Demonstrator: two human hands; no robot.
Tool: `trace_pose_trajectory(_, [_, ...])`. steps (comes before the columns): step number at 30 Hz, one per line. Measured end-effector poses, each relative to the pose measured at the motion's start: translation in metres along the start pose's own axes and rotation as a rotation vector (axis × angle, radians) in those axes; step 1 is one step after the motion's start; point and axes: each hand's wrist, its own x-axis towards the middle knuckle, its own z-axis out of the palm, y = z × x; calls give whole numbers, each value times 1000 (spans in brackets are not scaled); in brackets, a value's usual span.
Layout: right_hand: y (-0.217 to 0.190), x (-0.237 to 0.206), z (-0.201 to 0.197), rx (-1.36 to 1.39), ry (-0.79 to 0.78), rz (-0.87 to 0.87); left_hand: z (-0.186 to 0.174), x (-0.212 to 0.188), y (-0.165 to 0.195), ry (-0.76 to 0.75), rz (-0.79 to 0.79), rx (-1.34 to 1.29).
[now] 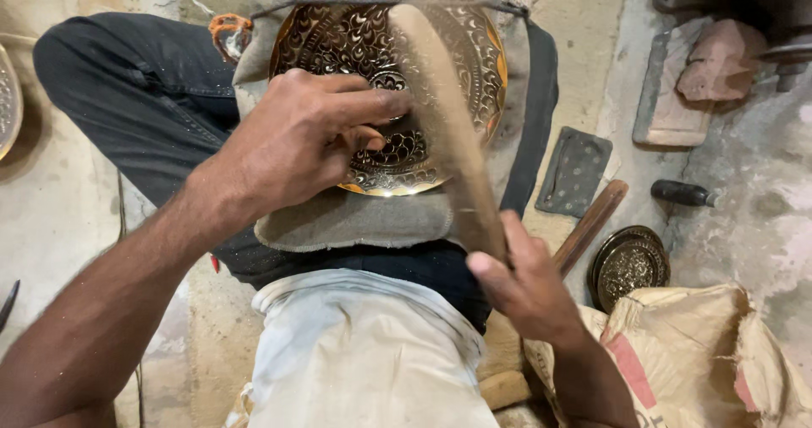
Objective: The person sits on the floor with an engraved brass plate resting on a cloth cushion on their lap. They hold a small punch against the plate's surface with one hand and strike it with a wooden mallet held in the other hand, repositioning the punch repeatedly to work the decorative pattern across the plate.
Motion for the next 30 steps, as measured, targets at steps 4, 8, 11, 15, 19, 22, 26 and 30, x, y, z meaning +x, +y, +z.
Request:
trace_pose_trajectory(4, [-2,0,-2,193,120,-235,-1,0,-1,19,24,-20])
trace_pose_trajectory(8, [-10,1,-4,221,98,-303,0,1,1,-3,-9,40])
trace_pose_trajectory(11, [-12,2,-7,7,114,-251,1,2,2,12,12,51])
trace_pose_trajectory(15, [-13,7,-11,89,150,-635,1,2,2,13,6,70])
trace_pose_trajectory(19, [-24,9,-15,80,146,-298,3,3,3,24,18,98])
trace_pose_trajectory(22, [-32,11,-14,209,159,-469,3,2,3,57,17,39])
trace_pose_trajectory(26, [-30,9,-15,161,164,-399,1,1,2,40,1,19])
trace_pose_trajectory(30, [-18,4,-22,-256,83,-459,2,4,3,14,16,70])
